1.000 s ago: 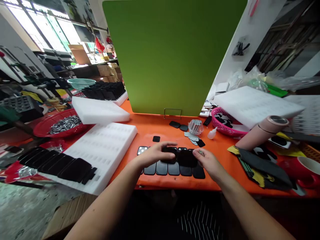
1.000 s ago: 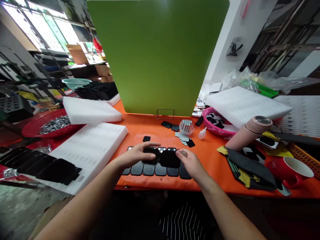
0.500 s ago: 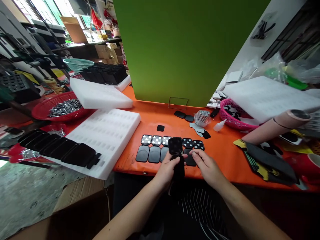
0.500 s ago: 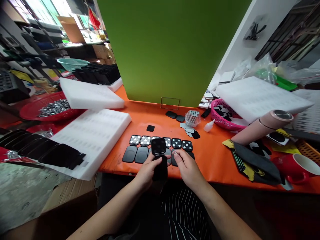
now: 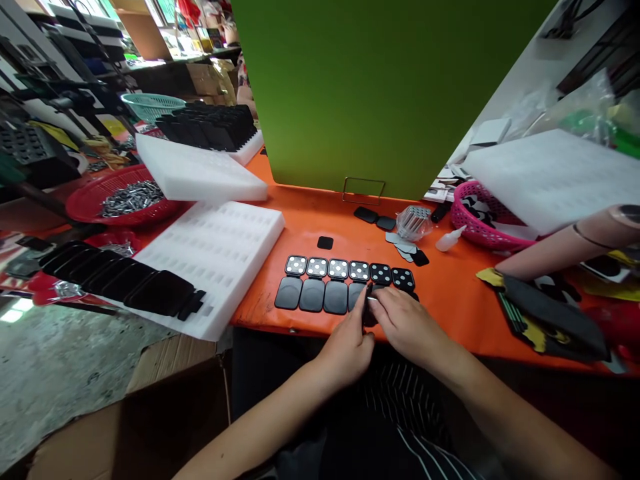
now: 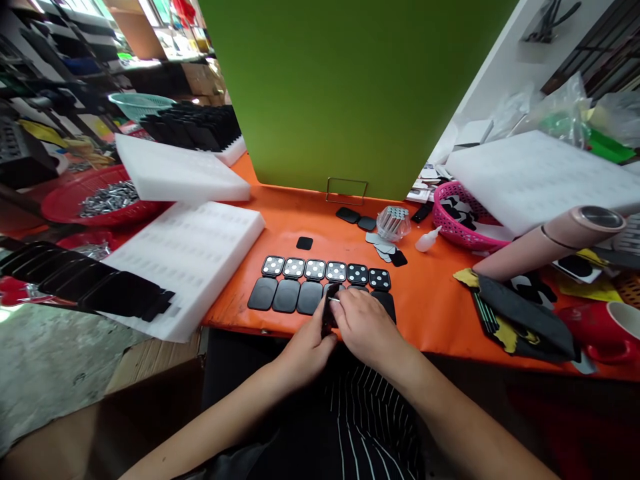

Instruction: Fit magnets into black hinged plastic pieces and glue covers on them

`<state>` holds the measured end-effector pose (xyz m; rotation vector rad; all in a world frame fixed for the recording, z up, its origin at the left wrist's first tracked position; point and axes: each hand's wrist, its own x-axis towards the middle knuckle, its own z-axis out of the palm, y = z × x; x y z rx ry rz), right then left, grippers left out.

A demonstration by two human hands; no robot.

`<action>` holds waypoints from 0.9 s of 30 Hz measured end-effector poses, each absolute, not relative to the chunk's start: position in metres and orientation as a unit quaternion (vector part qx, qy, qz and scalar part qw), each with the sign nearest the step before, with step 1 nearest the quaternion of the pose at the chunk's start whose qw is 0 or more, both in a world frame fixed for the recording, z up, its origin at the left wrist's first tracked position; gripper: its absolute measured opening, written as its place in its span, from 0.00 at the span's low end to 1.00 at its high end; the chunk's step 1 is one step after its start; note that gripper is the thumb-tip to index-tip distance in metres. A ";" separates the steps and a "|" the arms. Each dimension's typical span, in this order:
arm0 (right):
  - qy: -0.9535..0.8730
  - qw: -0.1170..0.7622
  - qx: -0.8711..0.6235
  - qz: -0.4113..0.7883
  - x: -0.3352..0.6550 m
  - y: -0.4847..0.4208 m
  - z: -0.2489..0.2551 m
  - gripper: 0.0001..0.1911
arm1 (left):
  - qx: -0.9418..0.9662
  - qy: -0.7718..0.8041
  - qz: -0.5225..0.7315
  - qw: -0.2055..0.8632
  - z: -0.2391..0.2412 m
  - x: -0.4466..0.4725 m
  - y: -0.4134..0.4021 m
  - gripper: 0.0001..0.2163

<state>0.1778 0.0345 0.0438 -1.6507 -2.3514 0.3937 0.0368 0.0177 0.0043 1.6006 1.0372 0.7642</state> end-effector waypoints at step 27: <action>-0.831 0.127 -0.522 0.143 0.175 0.029 0.041 0.11 | 0.642 0.432 0.343 0.533 0.007 0.039 0.019 0.28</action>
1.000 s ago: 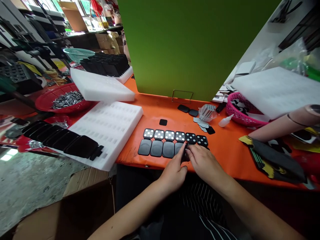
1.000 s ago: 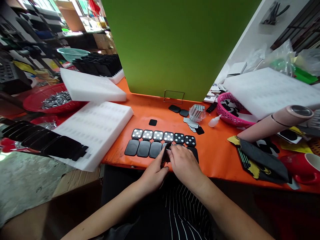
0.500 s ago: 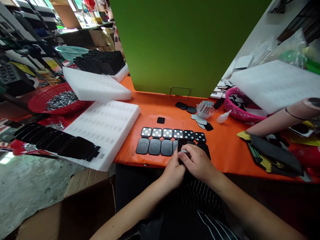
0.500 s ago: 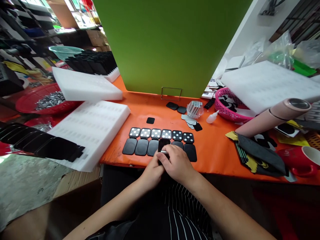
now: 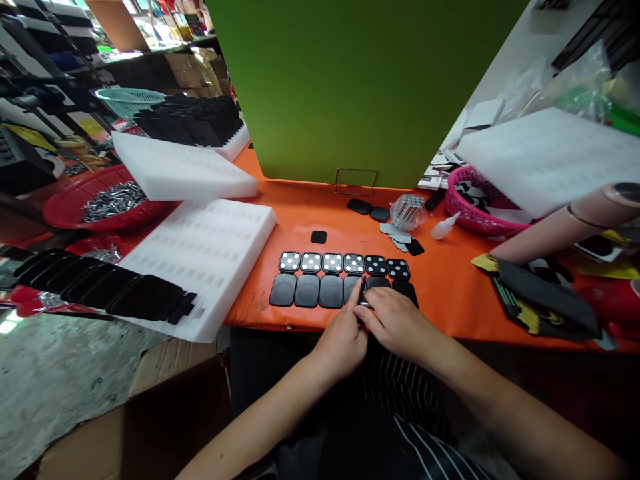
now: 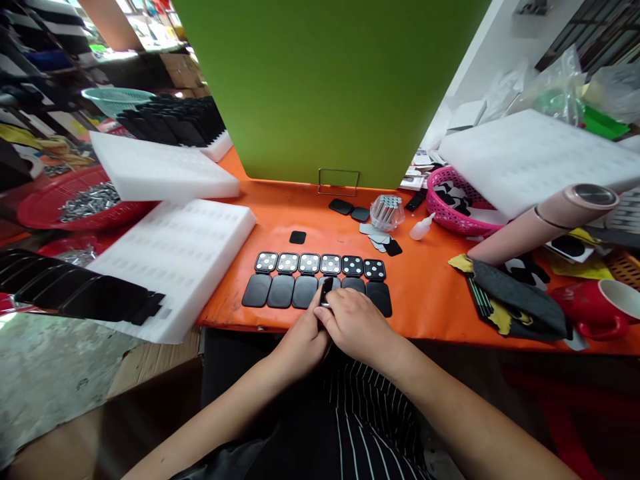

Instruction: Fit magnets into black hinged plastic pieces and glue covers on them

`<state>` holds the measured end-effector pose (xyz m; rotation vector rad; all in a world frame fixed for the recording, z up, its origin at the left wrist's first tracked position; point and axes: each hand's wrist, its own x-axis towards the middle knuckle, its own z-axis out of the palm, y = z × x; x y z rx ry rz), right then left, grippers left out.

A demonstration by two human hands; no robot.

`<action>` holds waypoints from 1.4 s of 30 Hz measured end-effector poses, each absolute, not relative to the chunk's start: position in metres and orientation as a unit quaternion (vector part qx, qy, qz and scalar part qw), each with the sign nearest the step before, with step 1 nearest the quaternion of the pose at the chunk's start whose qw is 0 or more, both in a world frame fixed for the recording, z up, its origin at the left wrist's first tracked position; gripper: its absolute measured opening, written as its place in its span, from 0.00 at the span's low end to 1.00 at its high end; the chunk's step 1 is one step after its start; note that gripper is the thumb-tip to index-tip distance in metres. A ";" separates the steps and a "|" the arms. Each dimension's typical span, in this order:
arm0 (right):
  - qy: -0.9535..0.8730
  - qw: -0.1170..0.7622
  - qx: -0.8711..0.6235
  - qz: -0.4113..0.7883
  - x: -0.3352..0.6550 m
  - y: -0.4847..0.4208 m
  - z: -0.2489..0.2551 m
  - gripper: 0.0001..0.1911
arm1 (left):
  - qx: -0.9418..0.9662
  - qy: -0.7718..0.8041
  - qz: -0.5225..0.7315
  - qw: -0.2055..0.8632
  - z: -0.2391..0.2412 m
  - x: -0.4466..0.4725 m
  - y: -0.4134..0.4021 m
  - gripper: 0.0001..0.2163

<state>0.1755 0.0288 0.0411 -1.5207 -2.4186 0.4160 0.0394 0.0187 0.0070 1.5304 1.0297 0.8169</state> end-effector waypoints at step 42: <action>-0.848 0.047 -0.505 0.157 0.192 0.033 0.037 0.10 | 0.644 0.429 0.291 0.563 -0.009 0.039 0.014 0.27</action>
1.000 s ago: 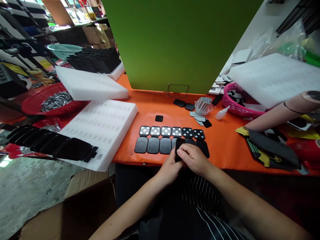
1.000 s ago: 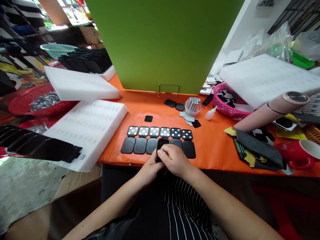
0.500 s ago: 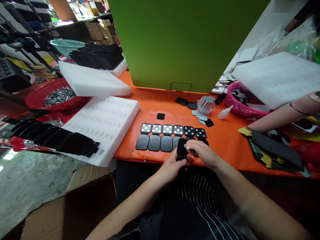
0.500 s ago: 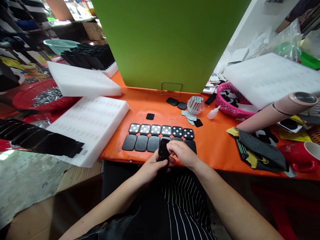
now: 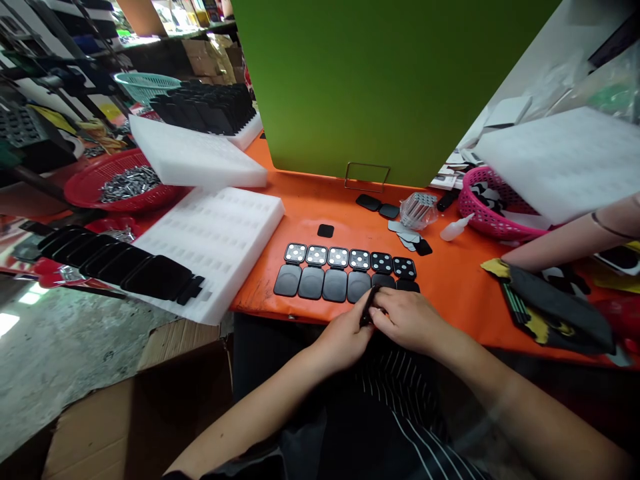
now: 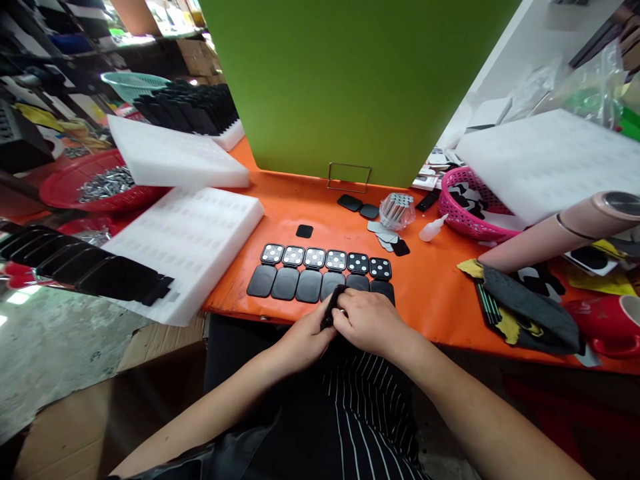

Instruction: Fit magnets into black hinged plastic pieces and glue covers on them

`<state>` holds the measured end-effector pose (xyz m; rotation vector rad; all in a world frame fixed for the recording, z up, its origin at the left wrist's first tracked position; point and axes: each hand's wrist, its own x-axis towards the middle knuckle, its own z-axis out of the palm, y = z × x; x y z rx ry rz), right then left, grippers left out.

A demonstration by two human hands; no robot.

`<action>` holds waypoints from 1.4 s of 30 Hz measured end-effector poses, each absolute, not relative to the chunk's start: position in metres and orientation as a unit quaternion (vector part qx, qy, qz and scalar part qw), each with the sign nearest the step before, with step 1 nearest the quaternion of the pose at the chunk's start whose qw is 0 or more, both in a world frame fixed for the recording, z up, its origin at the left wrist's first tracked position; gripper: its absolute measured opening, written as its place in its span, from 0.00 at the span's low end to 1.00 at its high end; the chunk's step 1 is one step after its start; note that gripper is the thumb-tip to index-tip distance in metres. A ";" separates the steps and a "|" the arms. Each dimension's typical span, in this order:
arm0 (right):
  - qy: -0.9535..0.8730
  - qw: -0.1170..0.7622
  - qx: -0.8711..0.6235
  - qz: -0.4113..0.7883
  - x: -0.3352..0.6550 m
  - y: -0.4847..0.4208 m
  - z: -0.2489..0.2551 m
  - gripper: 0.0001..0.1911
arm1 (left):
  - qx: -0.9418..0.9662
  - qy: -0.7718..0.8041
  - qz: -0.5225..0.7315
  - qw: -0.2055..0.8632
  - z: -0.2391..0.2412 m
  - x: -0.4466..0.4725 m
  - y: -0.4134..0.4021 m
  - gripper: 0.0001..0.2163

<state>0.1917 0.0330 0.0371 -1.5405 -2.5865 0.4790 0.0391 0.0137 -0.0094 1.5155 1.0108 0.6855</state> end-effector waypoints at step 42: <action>-0.795 0.119 -0.554 0.216 0.193 0.016 0.035 0.09 | 0.669 0.443 0.308 0.510 -0.003 0.049 0.005 0.29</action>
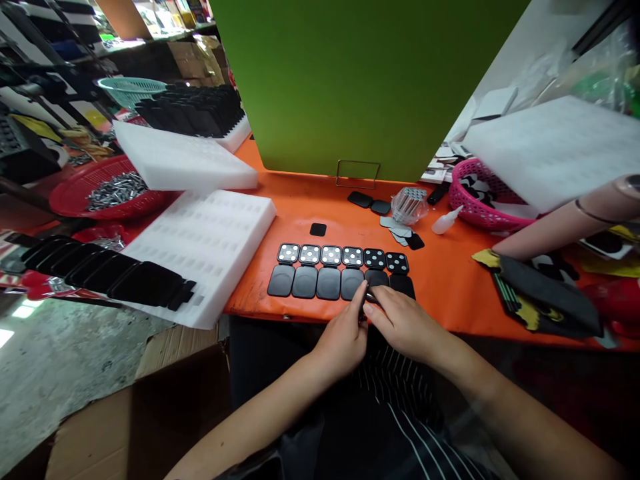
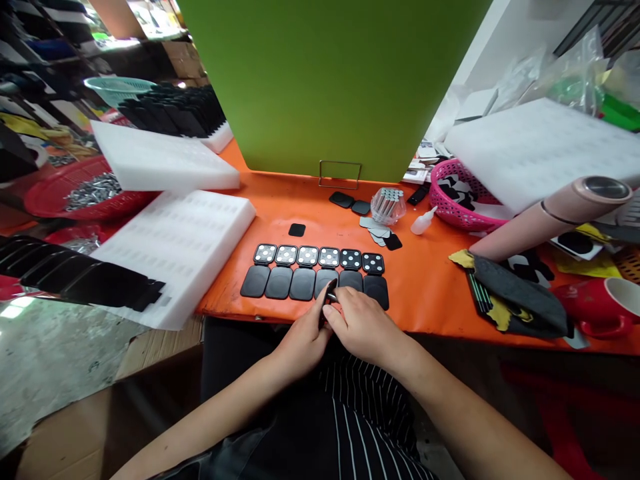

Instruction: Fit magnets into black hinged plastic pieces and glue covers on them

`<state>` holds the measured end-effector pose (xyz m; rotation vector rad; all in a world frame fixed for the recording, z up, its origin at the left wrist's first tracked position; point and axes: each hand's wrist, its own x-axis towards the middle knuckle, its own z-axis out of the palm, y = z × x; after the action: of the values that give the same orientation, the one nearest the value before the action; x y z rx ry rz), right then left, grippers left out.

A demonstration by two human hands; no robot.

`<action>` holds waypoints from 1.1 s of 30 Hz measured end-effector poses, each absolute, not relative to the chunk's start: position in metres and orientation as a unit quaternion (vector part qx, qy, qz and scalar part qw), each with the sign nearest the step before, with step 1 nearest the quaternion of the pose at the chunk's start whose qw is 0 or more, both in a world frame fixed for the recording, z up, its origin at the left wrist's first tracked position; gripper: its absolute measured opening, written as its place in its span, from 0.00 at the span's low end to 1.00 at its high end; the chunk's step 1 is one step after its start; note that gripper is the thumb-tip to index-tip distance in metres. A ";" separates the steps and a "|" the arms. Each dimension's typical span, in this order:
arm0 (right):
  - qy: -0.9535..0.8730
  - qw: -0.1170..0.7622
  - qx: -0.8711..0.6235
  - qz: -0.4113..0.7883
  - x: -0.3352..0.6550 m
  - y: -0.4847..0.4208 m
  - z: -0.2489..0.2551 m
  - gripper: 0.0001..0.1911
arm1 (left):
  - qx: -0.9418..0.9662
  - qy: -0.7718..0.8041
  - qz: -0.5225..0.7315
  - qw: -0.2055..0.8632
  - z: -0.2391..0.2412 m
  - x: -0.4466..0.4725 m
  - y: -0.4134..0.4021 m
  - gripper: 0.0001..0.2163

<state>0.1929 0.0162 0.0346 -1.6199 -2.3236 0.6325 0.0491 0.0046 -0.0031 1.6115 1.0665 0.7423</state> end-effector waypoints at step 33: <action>-0.782 0.075 -0.587 0.196 0.178 0.011 0.027 0.14 | 0.675 0.466 0.319 0.475 -0.011 0.050 0.003 0.27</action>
<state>0.1775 0.0107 0.0273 -1.7600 -2.3455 0.5892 0.0503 0.0035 -0.0107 1.6497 1.1386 0.7795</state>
